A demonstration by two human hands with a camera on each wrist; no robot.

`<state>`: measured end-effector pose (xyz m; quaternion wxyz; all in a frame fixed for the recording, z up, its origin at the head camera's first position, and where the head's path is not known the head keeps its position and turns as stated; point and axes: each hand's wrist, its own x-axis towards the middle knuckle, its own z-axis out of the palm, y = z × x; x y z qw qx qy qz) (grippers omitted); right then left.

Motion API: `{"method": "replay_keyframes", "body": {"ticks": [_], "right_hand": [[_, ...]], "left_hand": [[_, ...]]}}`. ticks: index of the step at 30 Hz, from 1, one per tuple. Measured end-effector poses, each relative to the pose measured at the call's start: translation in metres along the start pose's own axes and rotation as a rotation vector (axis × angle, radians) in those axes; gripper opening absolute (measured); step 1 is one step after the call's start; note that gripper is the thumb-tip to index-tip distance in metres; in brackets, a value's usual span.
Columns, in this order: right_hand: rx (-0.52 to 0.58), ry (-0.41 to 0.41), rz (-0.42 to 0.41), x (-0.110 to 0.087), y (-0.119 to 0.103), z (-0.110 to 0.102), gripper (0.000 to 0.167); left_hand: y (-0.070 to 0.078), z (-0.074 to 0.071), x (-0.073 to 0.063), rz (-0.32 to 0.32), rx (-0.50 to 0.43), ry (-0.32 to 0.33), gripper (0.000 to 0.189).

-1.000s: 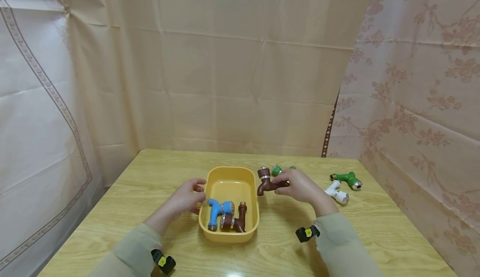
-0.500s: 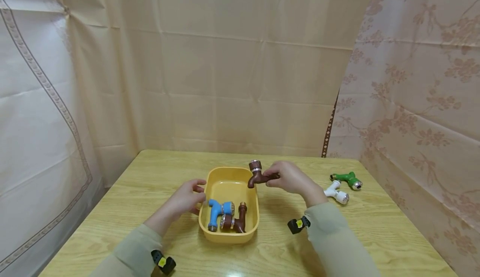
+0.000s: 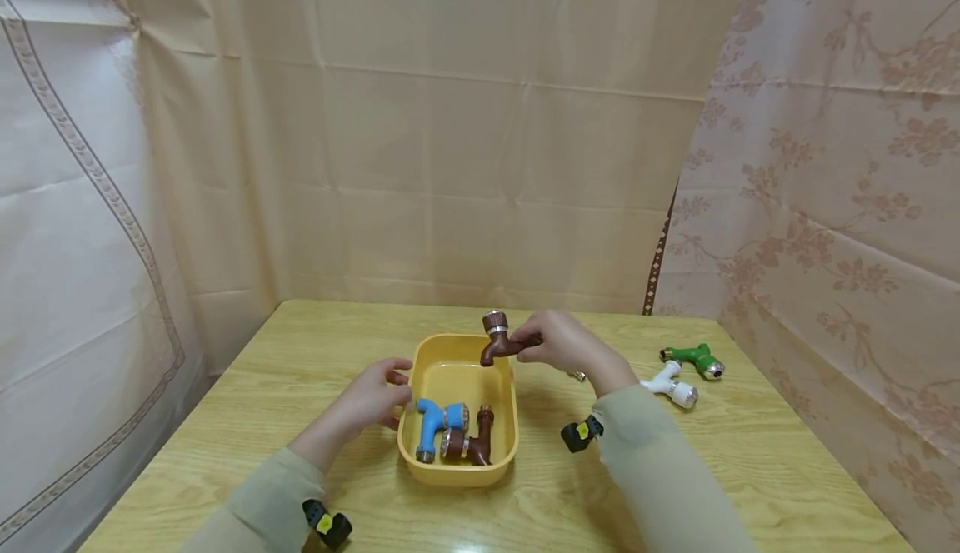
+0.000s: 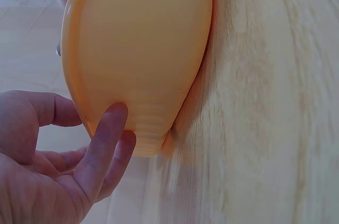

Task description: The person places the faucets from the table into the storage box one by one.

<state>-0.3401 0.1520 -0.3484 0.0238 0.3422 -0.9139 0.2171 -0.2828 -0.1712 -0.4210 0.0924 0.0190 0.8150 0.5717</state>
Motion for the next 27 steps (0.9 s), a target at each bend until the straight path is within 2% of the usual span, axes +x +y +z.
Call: {"method": "replay_keyframes", "body": {"ticks": [6, 18, 27], "right_hand": [[0.002, -0.035, 0.031, 0.009, -0.005, 0.001, 0.019], [0.034, -0.086, 0.014, 0.03, -0.015, 0.007, 0.014], [-0.011, -0.134, 0.017, 0.044, -0.019, 0.015, 0.012]], "left_hand": [[0.0, 0.0, 0.0, 0.0, -0.008, -0.006, 0.055], [-0.001, 0.001, -0.001, -0.003, -0.018, -0.005, 0.056], [0.0, 0.001, -0.002, -0.002, -0.021, -0.002, 0.057]]}}
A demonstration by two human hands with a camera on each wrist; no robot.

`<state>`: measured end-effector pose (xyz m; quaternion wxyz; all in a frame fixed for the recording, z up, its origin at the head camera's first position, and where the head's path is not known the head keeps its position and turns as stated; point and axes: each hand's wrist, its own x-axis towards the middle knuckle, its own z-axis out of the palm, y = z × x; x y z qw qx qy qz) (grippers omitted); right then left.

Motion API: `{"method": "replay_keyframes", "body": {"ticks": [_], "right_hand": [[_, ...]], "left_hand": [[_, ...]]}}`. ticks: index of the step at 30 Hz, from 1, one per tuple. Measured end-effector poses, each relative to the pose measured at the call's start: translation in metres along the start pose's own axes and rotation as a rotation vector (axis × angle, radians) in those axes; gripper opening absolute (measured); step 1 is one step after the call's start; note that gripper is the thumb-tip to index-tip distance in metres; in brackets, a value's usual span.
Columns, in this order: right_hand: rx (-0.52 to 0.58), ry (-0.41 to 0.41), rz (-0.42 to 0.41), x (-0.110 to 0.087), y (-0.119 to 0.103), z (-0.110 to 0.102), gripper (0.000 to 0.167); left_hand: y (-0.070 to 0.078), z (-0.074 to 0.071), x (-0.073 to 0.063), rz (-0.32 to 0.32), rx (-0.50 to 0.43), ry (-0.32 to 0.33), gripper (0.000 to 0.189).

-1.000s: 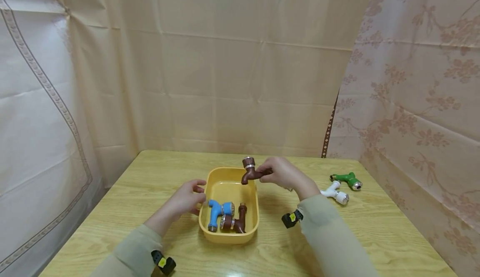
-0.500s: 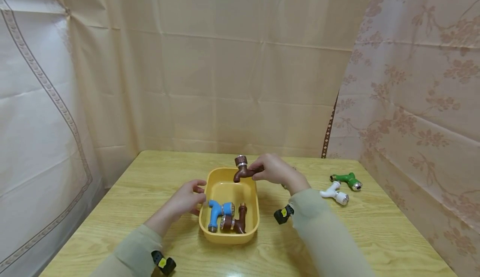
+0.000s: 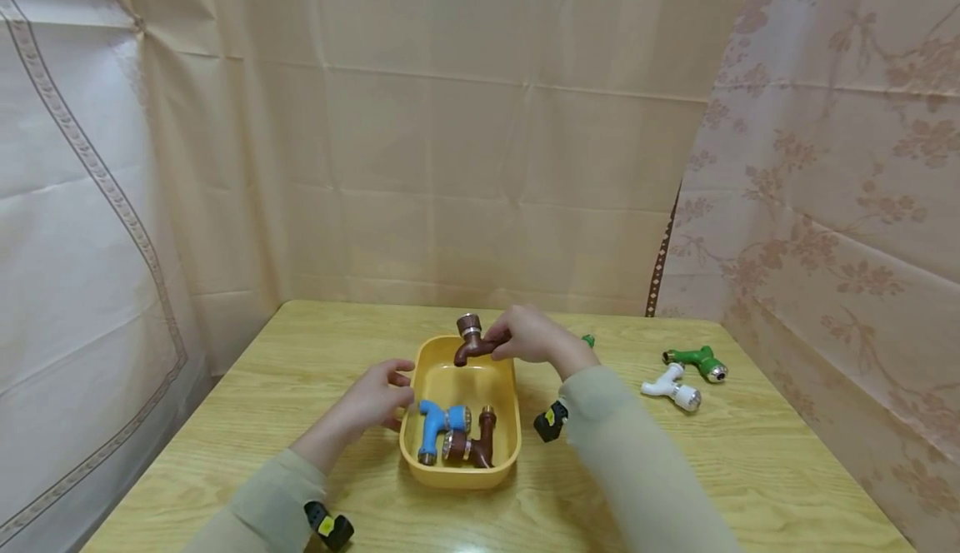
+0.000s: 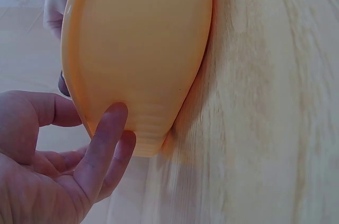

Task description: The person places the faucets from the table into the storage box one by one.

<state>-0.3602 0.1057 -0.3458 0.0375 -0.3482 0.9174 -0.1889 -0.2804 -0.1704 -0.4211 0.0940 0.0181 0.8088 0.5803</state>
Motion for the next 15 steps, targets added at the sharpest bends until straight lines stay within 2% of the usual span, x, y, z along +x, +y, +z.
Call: {"method": "replay_keyframes", "body": {"ticks": [6, 15], "right_hand": [[0.007, -0.028, 0.014, 0.009, -0.003, 0.006, 0.016], [0.027, -0.076, 0.035, 0.019, -0.007, 0.012, 0.011]], "left_hand": [[0.0, 0.0, 0.0, 0.003, 0.005, 0.005, 0.057], [-0.001, 0.001, 0.0, 0.014, -0.008, 0.008, 0.058]]}}
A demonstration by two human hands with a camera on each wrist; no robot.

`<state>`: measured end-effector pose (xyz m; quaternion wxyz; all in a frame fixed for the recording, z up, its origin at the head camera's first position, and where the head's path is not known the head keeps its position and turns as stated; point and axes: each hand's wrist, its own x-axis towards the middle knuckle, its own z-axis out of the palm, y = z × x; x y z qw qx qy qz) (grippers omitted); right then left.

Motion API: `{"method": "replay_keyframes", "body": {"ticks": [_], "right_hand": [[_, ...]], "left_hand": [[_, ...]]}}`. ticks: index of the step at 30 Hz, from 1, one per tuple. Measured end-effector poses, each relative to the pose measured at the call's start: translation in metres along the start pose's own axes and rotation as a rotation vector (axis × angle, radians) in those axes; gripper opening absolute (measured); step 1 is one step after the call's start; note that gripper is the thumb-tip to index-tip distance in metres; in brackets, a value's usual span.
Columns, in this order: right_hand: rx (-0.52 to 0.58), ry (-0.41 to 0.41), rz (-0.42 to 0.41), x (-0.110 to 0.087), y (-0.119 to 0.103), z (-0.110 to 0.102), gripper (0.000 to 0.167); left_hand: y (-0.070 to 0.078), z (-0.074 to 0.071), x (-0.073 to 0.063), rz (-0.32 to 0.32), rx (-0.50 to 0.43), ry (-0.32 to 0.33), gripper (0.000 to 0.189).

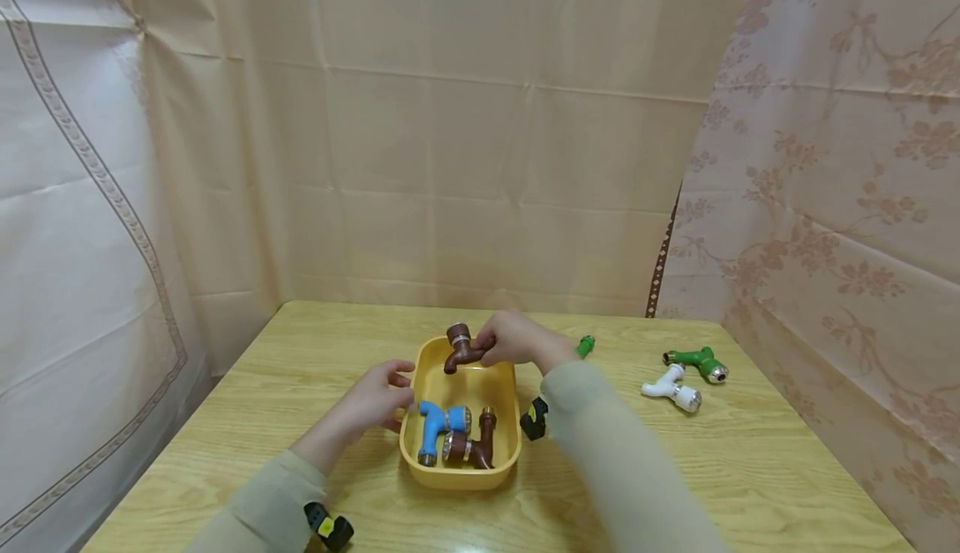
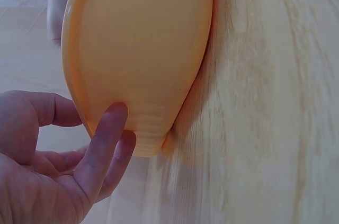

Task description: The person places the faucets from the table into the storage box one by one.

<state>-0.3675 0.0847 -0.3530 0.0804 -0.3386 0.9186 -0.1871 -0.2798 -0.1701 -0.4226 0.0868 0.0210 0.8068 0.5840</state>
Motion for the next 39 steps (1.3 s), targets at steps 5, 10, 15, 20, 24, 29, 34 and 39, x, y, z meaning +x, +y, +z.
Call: {"method": "replay_keyframes", "body": {"ticks": [5, 10, 15, 20, 24, 29, 34, 39], "right_hand": [[-0.021, -0.014, 0.032, 0.006, 0.0, 0.003, 0.008], [-0.021, -0.034, 0.041, 0.01, 0.0, 0.007, 0.012], [-0.031, -0.045, 0.041, 0.013, -0.004, 0.011, 0.013], [-0.018, -0.05, 0.069, 0.014, -0.008, 0.013, 0.017], [-0.002, -0.057, 0.1, 0.017, -0.01, 0.016, 0.017], [0.001, -0.064, 0.123, 0.02, -0.011, 0.021, 0.014], [-0.008, -0.063, 0.127, 0.023, -0.013, 0.023, 0.012], [-0.02, -0.07, 0.132, 0.026, -0.014, 0.026, 0.011]], "left_hand": [[-0.001, 0.0, 0.002, 0.004, 0.013, -0.007, 0.056], [-0.002, 0.0, 0.003, -0.012, 0.028, 0.0, 0.055], [-0.002, 0.0, 0.003, -0.011, 0.029, -0.002, 0.055], [-0.002, 0.0, 0.003, -0.003, 0.014, -0.012, 0.056], [-0.002, 0.001, 0.005, 0.0, 0.015, -0.018, 0.056], [-0.003, 0.001, 0.005, -0.003, 0.019, -0.015, 0.056], [-0.001, 0.001, 0.004, -0.009, 0.02, -0.001, 0.055], [0.001, 0.001, 0.001, -0.005, 0.018, 0.001, 0.055]]}}
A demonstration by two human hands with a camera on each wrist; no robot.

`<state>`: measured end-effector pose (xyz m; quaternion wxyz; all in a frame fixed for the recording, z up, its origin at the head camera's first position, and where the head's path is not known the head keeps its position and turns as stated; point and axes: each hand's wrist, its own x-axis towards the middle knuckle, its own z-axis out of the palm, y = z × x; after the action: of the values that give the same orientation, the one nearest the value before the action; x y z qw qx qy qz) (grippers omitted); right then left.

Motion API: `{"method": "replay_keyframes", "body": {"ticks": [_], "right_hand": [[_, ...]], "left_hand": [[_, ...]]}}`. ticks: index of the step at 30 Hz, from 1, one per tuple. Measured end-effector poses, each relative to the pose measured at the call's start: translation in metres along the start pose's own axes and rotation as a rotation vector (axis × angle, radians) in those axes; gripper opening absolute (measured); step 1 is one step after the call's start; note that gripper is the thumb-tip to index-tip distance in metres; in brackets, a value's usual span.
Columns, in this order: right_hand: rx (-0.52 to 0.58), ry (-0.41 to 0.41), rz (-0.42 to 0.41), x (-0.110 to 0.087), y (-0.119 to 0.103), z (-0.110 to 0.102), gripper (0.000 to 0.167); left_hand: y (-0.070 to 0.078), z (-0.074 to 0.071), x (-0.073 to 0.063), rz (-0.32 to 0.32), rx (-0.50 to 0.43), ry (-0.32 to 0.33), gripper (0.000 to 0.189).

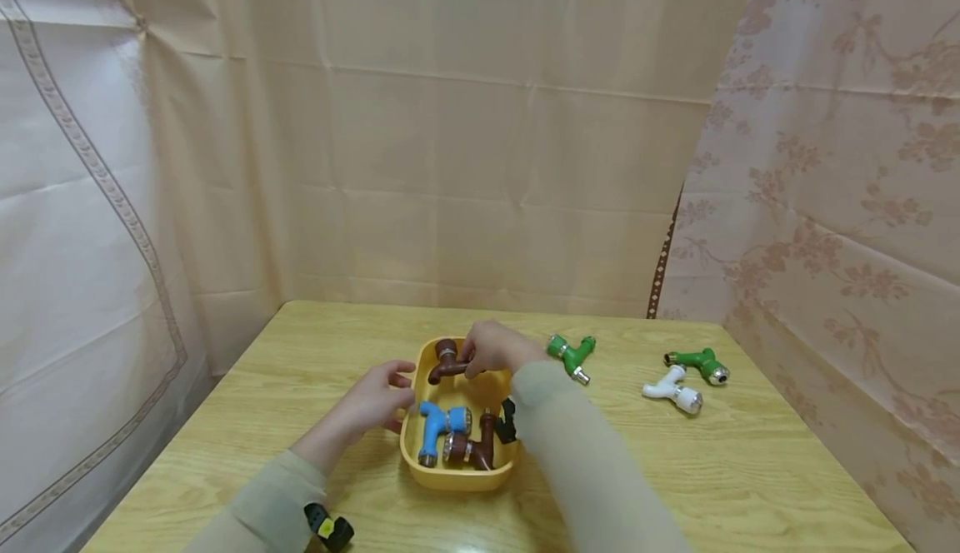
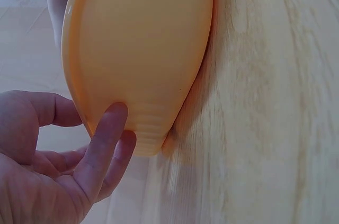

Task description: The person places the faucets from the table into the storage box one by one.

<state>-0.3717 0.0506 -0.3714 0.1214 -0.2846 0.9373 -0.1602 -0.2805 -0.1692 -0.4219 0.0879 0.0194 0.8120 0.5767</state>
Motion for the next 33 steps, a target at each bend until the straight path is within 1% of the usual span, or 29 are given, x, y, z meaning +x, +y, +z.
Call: {"method": "replay_keyframes", "body": {"ticks": [6, 12, 18, 22, 25, 33], "right_hand": [[-0.028, 0.008, 0.002, 0.001, -0.002, 0.002, 0.011], [-0.012, 0.009, 0.037, 0.003, -0.001, 0.006, 0.012], [-0.001, 0.012, 0.05, 0.005, 0.001, 0.01, 0.012], [0.025, 0.013, 0.064, 0.003, 0.001, 0.009, 0.016], [0.032, 0.023, 0.055, 0.002, 0.0, 0.008, 0.022], [0.047, 0.041, 0.0, -0.006, 0.002, 0.002, 0.025]], "left_hand": [[-0.001, 0.0, -0.001, 0.01, -0.009, 0.0, 0.055], [-0.002, -0.001, 0.0, 0.016, -0.01, 0.001, 0.054], [-0.003, -0.001, 0.0, 0.024, -0.018, -0.004, 0.055], [-0.003, -0.001, -0.001, 0.026, -0.016, -0.006, 0.054], [-0.003, 0.0, -0.001, 0.024, -0.018, -0.004, 0.054], [-0.003, 0.0, -0.001, 0.027, -0.032, -0.007, 0.054]]}}
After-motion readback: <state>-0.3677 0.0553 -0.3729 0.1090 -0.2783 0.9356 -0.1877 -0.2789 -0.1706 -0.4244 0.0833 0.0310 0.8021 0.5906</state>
